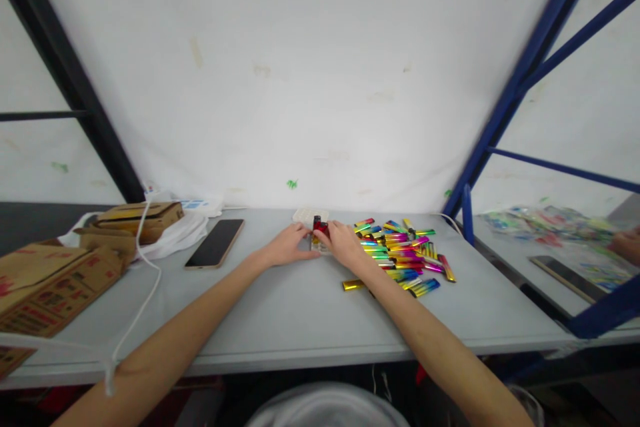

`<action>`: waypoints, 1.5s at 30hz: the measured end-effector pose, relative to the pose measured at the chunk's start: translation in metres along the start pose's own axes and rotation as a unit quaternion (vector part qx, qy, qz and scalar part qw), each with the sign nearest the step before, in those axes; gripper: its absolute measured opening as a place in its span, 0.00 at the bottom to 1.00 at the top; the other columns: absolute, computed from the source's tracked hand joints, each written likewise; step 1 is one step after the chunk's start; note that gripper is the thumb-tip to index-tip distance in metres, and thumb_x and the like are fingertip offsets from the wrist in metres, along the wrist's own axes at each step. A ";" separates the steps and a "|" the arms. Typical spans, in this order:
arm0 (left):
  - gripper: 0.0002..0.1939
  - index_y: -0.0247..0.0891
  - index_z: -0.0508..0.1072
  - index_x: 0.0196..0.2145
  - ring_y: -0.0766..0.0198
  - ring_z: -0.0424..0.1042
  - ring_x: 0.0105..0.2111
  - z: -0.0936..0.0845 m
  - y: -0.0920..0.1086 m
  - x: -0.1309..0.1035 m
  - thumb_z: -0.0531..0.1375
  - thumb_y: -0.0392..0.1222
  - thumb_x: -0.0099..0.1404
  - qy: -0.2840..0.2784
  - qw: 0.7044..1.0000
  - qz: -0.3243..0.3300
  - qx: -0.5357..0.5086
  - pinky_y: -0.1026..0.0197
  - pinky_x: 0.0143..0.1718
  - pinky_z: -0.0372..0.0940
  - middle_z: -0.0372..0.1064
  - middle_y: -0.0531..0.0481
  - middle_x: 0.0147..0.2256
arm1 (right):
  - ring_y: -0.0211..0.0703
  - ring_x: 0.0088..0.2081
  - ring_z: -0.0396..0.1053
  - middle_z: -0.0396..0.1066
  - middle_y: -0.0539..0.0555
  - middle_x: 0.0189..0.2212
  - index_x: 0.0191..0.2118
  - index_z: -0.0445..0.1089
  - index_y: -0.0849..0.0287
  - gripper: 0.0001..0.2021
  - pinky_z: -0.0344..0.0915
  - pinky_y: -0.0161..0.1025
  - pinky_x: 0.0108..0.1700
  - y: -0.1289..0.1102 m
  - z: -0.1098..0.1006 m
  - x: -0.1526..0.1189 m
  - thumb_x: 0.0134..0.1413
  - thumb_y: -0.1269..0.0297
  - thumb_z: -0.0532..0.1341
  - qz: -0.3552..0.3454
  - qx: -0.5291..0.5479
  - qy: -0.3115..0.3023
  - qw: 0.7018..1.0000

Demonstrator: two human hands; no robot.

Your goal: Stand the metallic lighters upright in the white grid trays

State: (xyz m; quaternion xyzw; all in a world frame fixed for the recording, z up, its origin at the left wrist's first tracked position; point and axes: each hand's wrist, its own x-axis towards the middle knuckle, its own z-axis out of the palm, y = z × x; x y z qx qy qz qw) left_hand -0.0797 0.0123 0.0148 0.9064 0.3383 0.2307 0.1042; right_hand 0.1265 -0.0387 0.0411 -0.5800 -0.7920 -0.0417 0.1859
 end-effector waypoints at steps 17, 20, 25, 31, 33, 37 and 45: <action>0.31 0.37 0.77 0.50 0.48 0.73 0.47 -0.002 -0.001 -0.001 0.67 0.66 0.62 -0.005 1.000 -0.019 0.001 0.51 0.52 0.68 0.73 0.40 0.47 | 0.51 0.54 0.74 0.77 0.64 0.53 0.54 0.77 0.63 0.14 0.63 0.41 0.57 0.097 -0.016 0.005 0.71 0.64 0.60 -0.060 0.013 -0.022 0.998; 0.31 0.37 0.77 0.50 0.47 0.73 0.48 -0.002 -0.001 -0.002 0.67 0.65 0.61 -0.007 1.000 -0.023 -0.005 0.51 0.53 0.68 0.74 0.40 0.48 | 0.51 0.54 0.74 0.78 0.64 0.52 0.51 0.79 0.64 0.12 0.64 0.42 0.59 0.122 -0.014 0.005 0.68 0.67 0.62 -0.080 0.034 -0.065 0.994; 0.32 0.35 0.77 0.52 0.47 0.73 0.49 -0.002 -0.003 -0.001 0.67 0.64 0.62 -0.020 0.999 -0.028 -0.002 0.51 0.53 0.68 0.73 0.38 0.48 | 0.50 0.47 0.76 0.79 0.63 0.45 0.46 0.79 0.63 0.09 0.66 0.41 0.53 0.129 -0.011 0.008 0.60 0.71 0.67 -0.044 0.043 -0.061 0.996; 0.34 0.36 0.78 0.49 0.47 0.73 0.48 -0.002 -0.009 0.000 0.68 0.68 0.59 -0.015 0.999 -0.022 -0.024 0.51 0.53 0.68 0.73 0.39 0.48 | 0.46 0.39 0.75 0.79 0.57 0.38 0.49 0.76 0.60 0.09 0.66 0.39 0.46 0.123 -0.018 0.007 0.66 0.67 0.62 -0.023 0.111 0.028 0.993; 0.34 0.36 0.78 0.49 0.48 0.73 0.48 -0.003 -0.010 0.000 0.68 0.69 0.58 -0.018 0.999 -0.019 -0.030 0.51 0.54 0.67 0.73 0.40 0.48 | 0.45 0.34 0.73 0.78 0.54 0.32 0.50 0.76 0.58 0.12 0.65 0.38 0.42 0.120 -0.020 0.006 0.68 0.60 0.60 -0.014 0.150 0.065 0.986; 0.34 0.37 0.79 0.51 0.49 0.72 0.48 -0.006 -0.011 -0.001 0.68 0.68 0.59 -0.027 0.999 -0.019 -0.042 0.52 0.53 0.67 0.73 0.41 0.48 | 0.42 0.27 0.66 0.73 0.49 0.25 0.48 0.77 0.58 0.19 0.62 0.38 0.36 0.111 -0.014 0.009 0.64 0.48 0.60 0.018 0.256 0.134 0.957; 0.36 0.37 0.78 0.52 0.49 0.73 0.47 -0.006 -0.011 -0.001 0.69 0.68 0.58 -0.024 0.998 -0.027 -0.057 0.52 0.51 0.68 0.73 0.42 0.47 | 0.39 0.26 0.63 0.64 0.47 0.22 0.31 0.69 0.58 0.30 0.64 0.37 0.31 0.081 -0.008 0.016 0.51 0.30 0.63 0.111 0.569 0.129 0.805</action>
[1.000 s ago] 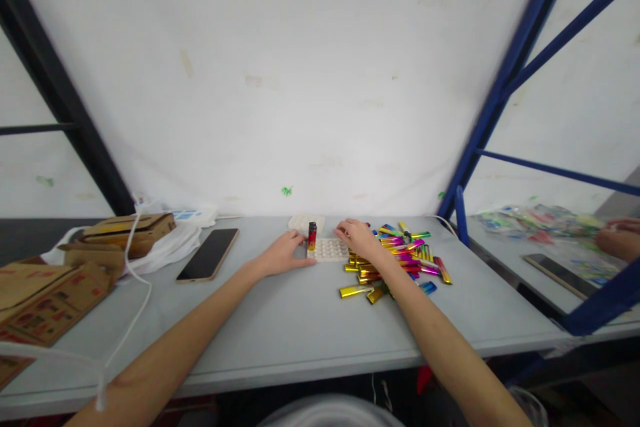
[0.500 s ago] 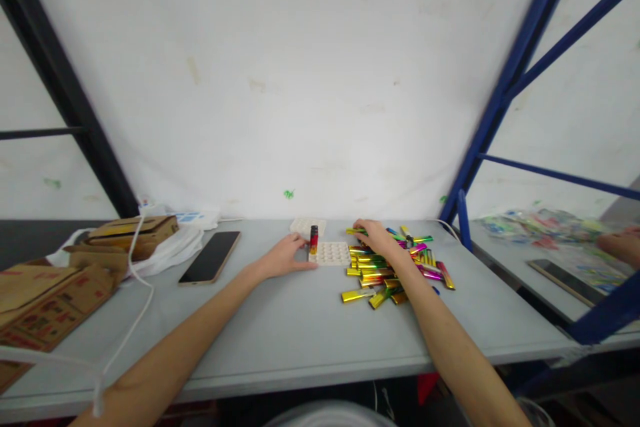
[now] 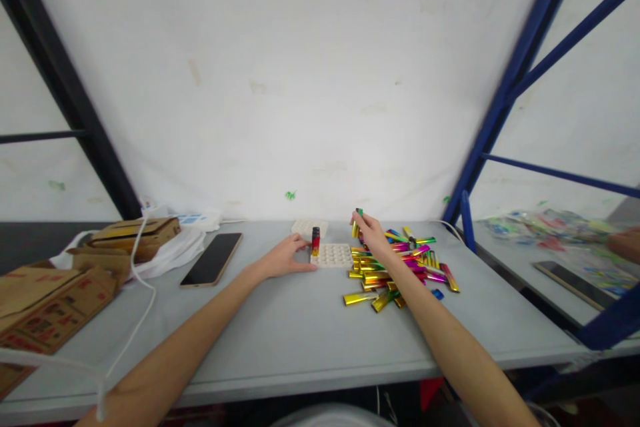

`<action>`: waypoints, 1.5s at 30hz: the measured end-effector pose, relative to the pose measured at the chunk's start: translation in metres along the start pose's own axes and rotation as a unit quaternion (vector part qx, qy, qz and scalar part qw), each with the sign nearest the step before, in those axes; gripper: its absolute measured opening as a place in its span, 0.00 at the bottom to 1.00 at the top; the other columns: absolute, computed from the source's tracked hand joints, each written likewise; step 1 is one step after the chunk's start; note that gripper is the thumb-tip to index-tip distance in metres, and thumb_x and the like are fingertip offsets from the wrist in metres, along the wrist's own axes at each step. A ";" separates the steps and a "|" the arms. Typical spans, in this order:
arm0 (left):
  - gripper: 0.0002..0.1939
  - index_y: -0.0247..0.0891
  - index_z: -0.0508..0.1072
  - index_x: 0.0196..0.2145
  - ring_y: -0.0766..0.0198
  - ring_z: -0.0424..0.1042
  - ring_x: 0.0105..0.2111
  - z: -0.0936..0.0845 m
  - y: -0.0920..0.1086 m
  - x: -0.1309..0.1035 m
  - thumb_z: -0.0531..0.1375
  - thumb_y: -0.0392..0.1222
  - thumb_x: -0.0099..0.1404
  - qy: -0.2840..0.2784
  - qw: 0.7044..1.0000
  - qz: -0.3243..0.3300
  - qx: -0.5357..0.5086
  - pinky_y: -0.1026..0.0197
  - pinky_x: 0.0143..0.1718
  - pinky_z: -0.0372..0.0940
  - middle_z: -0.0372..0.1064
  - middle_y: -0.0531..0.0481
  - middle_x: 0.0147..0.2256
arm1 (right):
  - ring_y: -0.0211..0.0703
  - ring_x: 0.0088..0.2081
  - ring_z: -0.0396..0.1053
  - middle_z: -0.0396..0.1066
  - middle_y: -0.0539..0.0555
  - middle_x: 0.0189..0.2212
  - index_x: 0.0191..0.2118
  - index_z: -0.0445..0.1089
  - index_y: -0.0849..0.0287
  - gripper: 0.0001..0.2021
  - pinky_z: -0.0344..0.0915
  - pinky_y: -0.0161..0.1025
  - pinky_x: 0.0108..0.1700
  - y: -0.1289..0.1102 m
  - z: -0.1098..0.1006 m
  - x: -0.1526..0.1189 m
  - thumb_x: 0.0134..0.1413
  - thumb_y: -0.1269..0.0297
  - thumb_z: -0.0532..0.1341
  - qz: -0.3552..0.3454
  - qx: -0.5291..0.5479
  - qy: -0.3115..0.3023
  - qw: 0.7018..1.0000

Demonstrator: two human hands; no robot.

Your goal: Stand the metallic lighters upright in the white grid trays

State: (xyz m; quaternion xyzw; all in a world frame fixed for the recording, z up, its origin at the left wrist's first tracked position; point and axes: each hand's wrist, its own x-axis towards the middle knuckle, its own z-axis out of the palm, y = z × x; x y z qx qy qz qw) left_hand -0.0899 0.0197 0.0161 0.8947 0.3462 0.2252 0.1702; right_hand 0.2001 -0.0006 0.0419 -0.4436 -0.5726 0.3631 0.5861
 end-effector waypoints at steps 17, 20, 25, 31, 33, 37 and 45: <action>0.32 0.39 0.78 0.50 0.50 0.72 0.46 0.001 0.004 -0.004 0.70 0.66 0.58 0.019 1.000 0.002 0.000 0.51 0.50 0.69 0.73 0.42 0.47 | 0.34 0.20 0.43 0.46 0.41 0.19 0.28 0.58 0.53 0.32 0.43 0.35 0.22 -0.012 0.055 -0.036 0.53 0.24 0.56 0.099 0.045 -0.137 0.985; 0.31 0.39 0.77 0.49 0.49 0.72 0.46 0.001 0.004 -0.005 0.70 0.65 0.59 0.019 1.000 0.003 0.005 0.51 0.50 0.69 0.73 0.42 0.48 | 0.35 0.20 0.45 0.47 0.42 0.18 0.24 0.57 0.53 0.32 0.45 0.36 0.22 -0.011 0.056 -0.039 0.54 0.25 0.56 0.062 0.010 -0.103 0.993; 0.30 0.40 0.77 0.48 0.49 0.73 0.46 0.000 0.007 -0.005 0.69 0.66 0.58 0.022 1.000 -0.001 0.006 0.52 0.50 0.70 0.74 0.42 0.48 | 0.36 0.22 0.49 0.49 0.44 0.18 0.22 0.56 0.53 0.31 0.47 0.35 0.24 -0.010 0.058 -0.041 0.58 0.30 0.55 0.016 -0.050 -0.077 0.996; 0.29 0.39 0.77 0.47 0.49 0.73 0.46 -0.001 0.010 -0.005 0.70 0.64 0.58 0.022 1.000 -0.006 0.007 0.51 0.50 0.69 0.74 0.43 0.47 | 0.37 0.25 0.50 0.50 0.46 0.19 0.20 0.54 0.54 0.22 0.46 0.36 0.27 -0.011 0.061 -0.041 0.57 0.44 0.54 -0.024 -0.138 -0.021 0.990; 0.29 0.39 0.77 0.47 0.49 0.73 0.45 -0.001 0.010 -0.005 0.70 0.64 0.58 0.020 1.000 -0.008 0.005 0.52 0.50 0.69 0.74 0.43 0.47 | 0.37 0.25 0.50 0.51 0.46 0.19 0.20 0.55 0.54 0.20 0.46 0.37 0.27 -0.013 0.062 -0.042 0.56 0.48 0.54 -0.028 -0.153 -0.021 0.988; 0.29 0.39 0.77 0.46 0.49 0.72 0.46 -0.002 0.010 -0.005 0.68 0.66 0.59 0.022 1.000 -0.006 0.006 0.51 0.50 0.69 0.74 0.43 0.46 | 0.38 0.25 0.51 0.52 0.47 0.20 0.20 0.56 0.54 0.17 0.48 0.36 0.28 -0.015 0.063 -0.043 0.55 0.51 0.54 -0.025 -0.162 -0.033 0.986; 0.29 0.39 0.78 0.46 0.48 0.73 0.46 -0.002 0.010 -0.005 0.69 0.66 0.58 0.019 1.000 -0.010 0.016 0.51 0.50 0.69 0.74 0.43 0.45 | 0.41 0.28 0.60 0.59 0.46 0.20 0.28 0.63 0.54 0.21 0.56 0.35 0.30 -0.009 0.061 -0.039 0.66 0.44 0.54 -0.050 -0.134 -0.087 0.986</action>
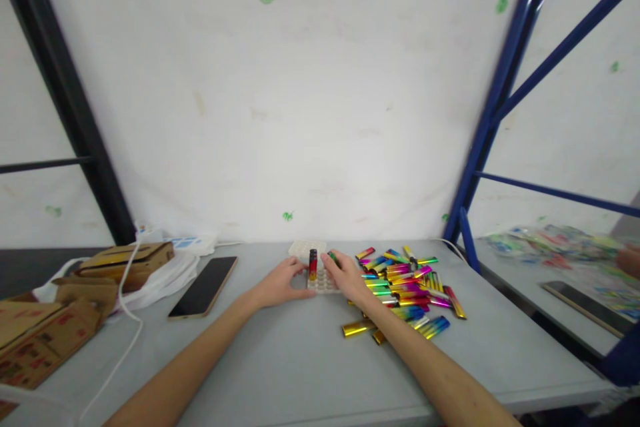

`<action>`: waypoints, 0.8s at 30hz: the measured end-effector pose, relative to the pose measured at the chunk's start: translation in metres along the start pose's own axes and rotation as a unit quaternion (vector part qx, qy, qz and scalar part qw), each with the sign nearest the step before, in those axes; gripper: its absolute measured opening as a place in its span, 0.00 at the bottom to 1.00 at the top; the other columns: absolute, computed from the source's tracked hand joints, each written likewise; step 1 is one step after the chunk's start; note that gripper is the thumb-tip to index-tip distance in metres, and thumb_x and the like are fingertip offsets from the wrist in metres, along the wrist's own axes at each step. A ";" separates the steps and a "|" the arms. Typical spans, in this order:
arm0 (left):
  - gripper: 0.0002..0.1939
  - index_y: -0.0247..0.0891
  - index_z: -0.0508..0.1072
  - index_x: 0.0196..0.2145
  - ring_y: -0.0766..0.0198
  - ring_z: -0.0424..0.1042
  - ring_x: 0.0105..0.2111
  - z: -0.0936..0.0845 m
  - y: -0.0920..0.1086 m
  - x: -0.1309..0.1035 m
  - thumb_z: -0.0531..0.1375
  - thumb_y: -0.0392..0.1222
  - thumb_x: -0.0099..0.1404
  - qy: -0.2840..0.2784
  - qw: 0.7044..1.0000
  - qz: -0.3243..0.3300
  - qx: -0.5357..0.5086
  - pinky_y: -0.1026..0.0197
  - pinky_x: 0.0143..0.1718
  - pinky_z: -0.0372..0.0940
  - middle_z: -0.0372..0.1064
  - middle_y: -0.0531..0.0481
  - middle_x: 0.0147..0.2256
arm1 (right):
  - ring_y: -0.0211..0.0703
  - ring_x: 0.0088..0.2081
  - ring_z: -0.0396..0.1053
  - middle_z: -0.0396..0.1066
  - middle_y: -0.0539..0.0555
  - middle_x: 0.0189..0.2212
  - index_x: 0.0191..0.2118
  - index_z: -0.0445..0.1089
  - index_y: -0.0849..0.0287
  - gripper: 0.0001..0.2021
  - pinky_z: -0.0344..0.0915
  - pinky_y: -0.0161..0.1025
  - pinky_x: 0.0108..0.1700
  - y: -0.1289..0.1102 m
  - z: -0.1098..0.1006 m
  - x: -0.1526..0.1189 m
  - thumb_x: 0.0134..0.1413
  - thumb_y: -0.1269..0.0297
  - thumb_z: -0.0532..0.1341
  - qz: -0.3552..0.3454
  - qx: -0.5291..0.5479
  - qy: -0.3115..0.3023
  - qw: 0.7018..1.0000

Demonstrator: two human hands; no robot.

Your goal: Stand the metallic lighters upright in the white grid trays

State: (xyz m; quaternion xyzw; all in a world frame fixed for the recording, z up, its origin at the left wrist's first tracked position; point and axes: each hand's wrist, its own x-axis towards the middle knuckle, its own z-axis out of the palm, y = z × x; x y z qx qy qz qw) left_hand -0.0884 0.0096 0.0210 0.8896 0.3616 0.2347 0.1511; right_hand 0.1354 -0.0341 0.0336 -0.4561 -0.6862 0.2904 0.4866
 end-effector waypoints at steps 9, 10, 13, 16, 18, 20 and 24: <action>0.30 0.39 0.78 0.48 0.47 0.73 0.48 0.001 -0.002 0.000 0.69 0.65 0.59 -0.004 1.000 0.004 0.000 0.49 0.52 0.69 0.74 0.42 0.47 | 0.42 0.33 0.65 0.69 0.51 0.30 0.30 0.64 0.56 0.21 0.59 0.37 0.37 -0.002 -0.013 0.000 0.72 0.47 0.53 -0.129 -0.175 -0.027 0.976; 0.30 0.40 0.78 0.49 0.47 0.72 0.48 0.001 -0.002 0.000 0.69 0.65 0.59 -0.004 1.000 0.005 0.003 0.49 0.52 0.69 0.74 0.42 0.47 | 0.41 0.31 0.64 0.69 0.50 0.28 0.29 0.64 0.56 0.21 0.57 0.36 0.36 -0.002 -0.014 0.000 0.72 0.48 0.54 -0.129 -0.192 -0.037 0.972; 0.30 0.40 0.78 0.49 0.47 0.72 0.48 0.001 -0.004 0.000 0.69 0.65 0.59 -0.005 1.000 0.005 0.008 0.50 0.52 0.69 0.74 0.42 0.47 | 0.39 0.27 0.64 0.69 0.48 0.24 0.30 0.66 0.56 0.21 0.53 0.36 0.32 0.000 -0.015 0.000 0.72 0.49 0.55 -0.113 -0.201 -0.061 0.971; 0.31 0.39 0.78 0.50 0.48 0.72 0.48 0.001 -0.004 0.000 0.69 0.66 0.59 -0.010 1.000 0.002 0.004 0.50 0.52 0.69 0.73 0.42 0.47 | 0.39 0.27 0.68 0.73 0.49 0.24 0.31 0.70 0.57 0.20 0.56 0.35 0.32 0.001 -0.014 0.000 0.72 0.51 0.57 -0.104 -0.186 -0.079 0.974; 0.32 0.39 0.79 0.51 0.48 0.72 0.48 0.001 -0.005 0.000 0.68 0.67 0.60 -0.012 1.000 -0.001 -0.002 0.51 0.53 0.68 0.73 0.42 0.47 | 0.40 0.28 0.71 0.75 0.50 0.25 0.33 0.72 0.58 0.18 0.58 0.34 0.33 0.001 -0.013 0.001 0.72 0.53 0.58 -0.099 -0.180 -0.100 0.974; 0.32 0.39 0.79 0.52 0.49 0.72 0.48 0.002 -0.005 0.000 0.68 0.66 0.61 -0.016 1.000 -0.003 -0.006 0.51 0.53 0.68 0.73 0.42 0.48 | 0.41 0.28 0.72 0.77 0.52 0.26 0.34 0.74 0.59 0.15 0.60 0.34 0.33 0.002 -0.012 0.002 0.71 0.55 0.60 -0.099 -0.196 -0.116 0.969; 0.32 0.39 0.79 0.52 0.49 0.71 0.48 0.003 -0.007 0.000 0.69 0.65 0.60 -0.015 1.000 -0.008 -0.005 0.51 0.52 0.67 0.73 0.42 0.48 | 0.43 0.30 0.74 0.78 0.54 0.28 0.37 0.75 0.60 0.14 0.61 0.34 0.34 0.004 -0.010 0.002 0.71 0.56 0.61 -0.112 -0.234 -0.123 0.958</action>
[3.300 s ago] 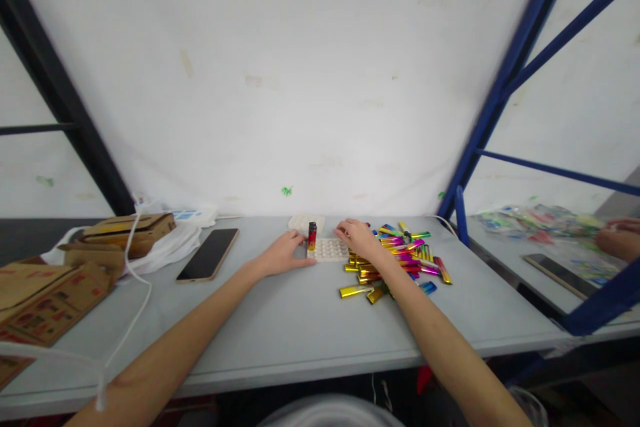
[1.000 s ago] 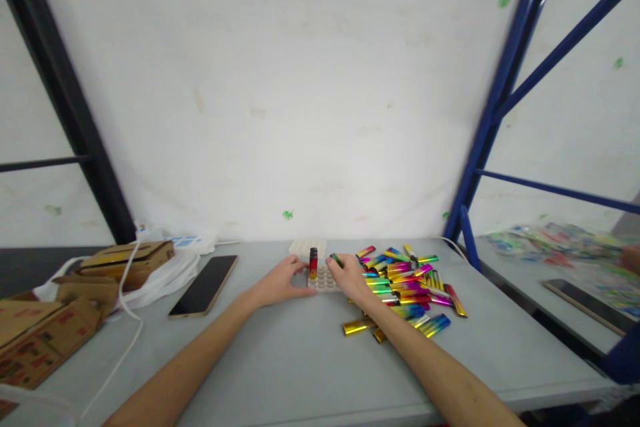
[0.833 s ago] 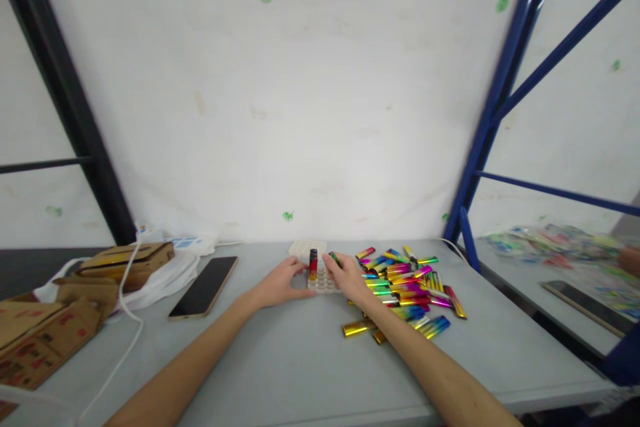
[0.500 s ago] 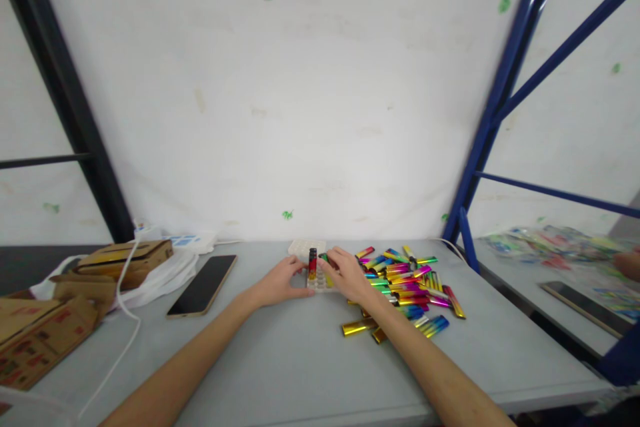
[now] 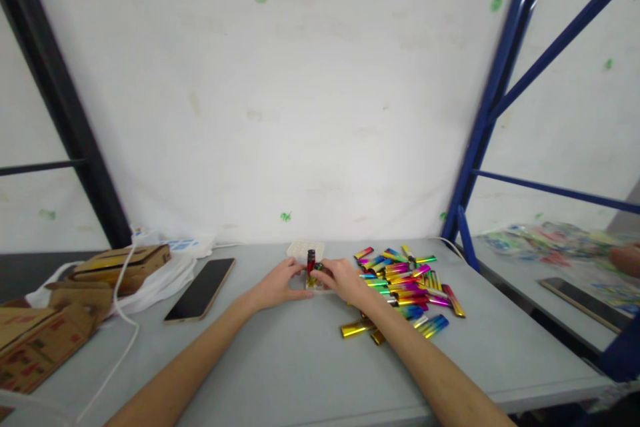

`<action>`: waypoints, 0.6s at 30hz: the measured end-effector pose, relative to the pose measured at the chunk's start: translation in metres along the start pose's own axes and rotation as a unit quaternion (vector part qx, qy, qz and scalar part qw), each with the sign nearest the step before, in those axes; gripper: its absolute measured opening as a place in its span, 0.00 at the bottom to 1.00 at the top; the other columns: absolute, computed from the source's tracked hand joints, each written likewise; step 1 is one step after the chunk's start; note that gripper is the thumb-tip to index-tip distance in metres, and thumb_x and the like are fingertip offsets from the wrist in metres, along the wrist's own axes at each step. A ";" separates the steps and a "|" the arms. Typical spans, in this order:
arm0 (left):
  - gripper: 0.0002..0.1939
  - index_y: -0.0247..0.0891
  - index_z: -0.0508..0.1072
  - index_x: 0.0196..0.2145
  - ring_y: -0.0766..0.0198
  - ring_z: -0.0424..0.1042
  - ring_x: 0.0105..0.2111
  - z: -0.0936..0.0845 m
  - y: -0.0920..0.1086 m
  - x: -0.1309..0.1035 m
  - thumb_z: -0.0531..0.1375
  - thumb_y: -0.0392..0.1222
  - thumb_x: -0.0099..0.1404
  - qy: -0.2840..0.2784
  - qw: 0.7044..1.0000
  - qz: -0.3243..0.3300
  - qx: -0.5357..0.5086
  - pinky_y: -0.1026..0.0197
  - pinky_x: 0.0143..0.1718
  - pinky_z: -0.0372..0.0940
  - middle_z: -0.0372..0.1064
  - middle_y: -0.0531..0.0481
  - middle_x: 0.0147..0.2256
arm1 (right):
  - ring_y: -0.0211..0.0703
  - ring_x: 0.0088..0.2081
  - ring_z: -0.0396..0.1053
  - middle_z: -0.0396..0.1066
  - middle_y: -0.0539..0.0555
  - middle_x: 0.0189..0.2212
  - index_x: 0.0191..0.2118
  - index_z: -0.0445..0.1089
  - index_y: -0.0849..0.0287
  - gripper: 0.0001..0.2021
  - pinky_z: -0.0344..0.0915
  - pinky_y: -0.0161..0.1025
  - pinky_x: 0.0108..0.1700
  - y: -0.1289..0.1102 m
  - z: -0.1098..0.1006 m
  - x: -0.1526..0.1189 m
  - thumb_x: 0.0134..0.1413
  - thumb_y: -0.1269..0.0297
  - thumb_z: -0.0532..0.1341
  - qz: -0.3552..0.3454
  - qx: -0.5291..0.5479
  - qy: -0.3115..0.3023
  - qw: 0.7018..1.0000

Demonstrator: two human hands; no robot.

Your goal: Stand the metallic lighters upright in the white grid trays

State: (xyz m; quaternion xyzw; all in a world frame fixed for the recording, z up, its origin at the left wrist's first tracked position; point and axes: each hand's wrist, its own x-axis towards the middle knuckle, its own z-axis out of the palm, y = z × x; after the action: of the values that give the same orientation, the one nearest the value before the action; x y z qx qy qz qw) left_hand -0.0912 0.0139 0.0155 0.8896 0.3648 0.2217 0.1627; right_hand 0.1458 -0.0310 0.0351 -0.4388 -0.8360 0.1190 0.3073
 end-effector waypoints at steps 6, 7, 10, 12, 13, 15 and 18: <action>0.29 0.39 0.79 0.49 0.50 0.72 0.47 0.001 0.000 0.000 0.69 0.64 0.60 0.009 1.000 0.007 0.002 0.52 0.52 0.68 0.73 0.43 0.48 | 0.47 0.38 0.77 0.81 0.58 0.39 0.46 0.75 0.61 0.11 0.64 0.36 0.39 -0.010 0.004 0.004 0.72 0.59 0.61 -0.028 -0.055 -0.007 0.998; 0.29 0.39 0.79 0.48 0.49 0.72 0.47 0.001 0.000 0.000 0.69 0.64 0.60 0.010 1.000 0.009 0.004 0.52 0.52 0.68 0.73 0.43 0.47 | 0.47 0.39 0.77 0.81 0.59 0.40 0.48 0.75 0.61 0.12 0.64 0.36 0.40 -0.013 0.005 0.005 0.72 0.58 0.61 -0.024 -0.075 -0.014 0.997; 0.27 0.39 0.79 0.45 0.49 0.72 0.47 0.001 0.002 0.000 0.68 0.65 0.60 0.010 1.000 0.015 0.006 0.52 0.52 0.68 0.73 0.44 0.46 | 0.50 0.41 0.78 0.80 0.62 0.42 0.48 0.75 0.62 0.15 0.65 0.38 0.42 -0.020 0.004 0.007 0.72 0.54 0.60 0.004 -0.155 -0.024 0.988; 0.28 0.39 0.79 0.45 0.49 0.72 0.47 0.000 0.003 0.000 0.68 0.66 0.61 0.011 1.000 0.020 0.007 0.51 0.52 0.68 0.73 0.43 0.46 | 0.51 0.43 0.77 0.80 0.62 0.42 0.46 0.76 0.62 0.18 0.65 0.39 0.44 -0.023 0.000 0.007 0.73 0.51 0.58 0.007 -0.197 -0.027 0.980; 0.28 0.39 0.78 0.46 0.49 0.72 0.47 0.000 0.004 0.001 0.67 0.66 0.61 0.011 1.000 0.023 0.008 0.51 0.52 0.68 0.73 0.43 0.46 | 0.51 0.43 0.77 0.80 0.62 0.41 0.45 0.77 0.61 0.18 0.65 0.40 0.44 -0.023 -0.001 0.007 0.73 0.51 0.58 0.003 -0.210 -0.031 0.977; 0.29 0.39 0.78 0.47 0.49 0.72 0.47 -0.001 0.004 0.001 0.66 0.67 0.62 0.006 1.000 0.023 0.012 0.51 0.51 0.68 0.73 0.43 0.45 | 0.51 0.44 0.77 0.80 0.61 0.40 0.44 0.77 0.61 0.19 0.65 0.40 0.46 -0.022 -0.004 0.005 0.72 0.50 0.58 -0.006 -0.224 -0.041 0.974; 0.30 0.38 0.79 0.45 0.49 0.72 0.46 -0.002 0.005 0.002 0.65 0.69 0.62 -0.007 1.000 0.023 0.017 0.51 0.50 0.68 0.72 0.43 0.44 | 0.49 0.43 0.77 0.80 0.60 0.39 0.42 0.78 0.60 0.18 0.63 0.40 0.46 -0.019 -0.005 0.001 0.71 0.50 0.60 -0.010 -0.223 -0.059 0.973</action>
State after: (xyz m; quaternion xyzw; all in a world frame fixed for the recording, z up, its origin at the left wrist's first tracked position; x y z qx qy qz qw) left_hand -0.0883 0.0120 0.0203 0.9017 0.3472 0.2131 0.1449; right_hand 0.1360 -0.0413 0.0489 -0.4800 -0.8625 -0.0475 0.1527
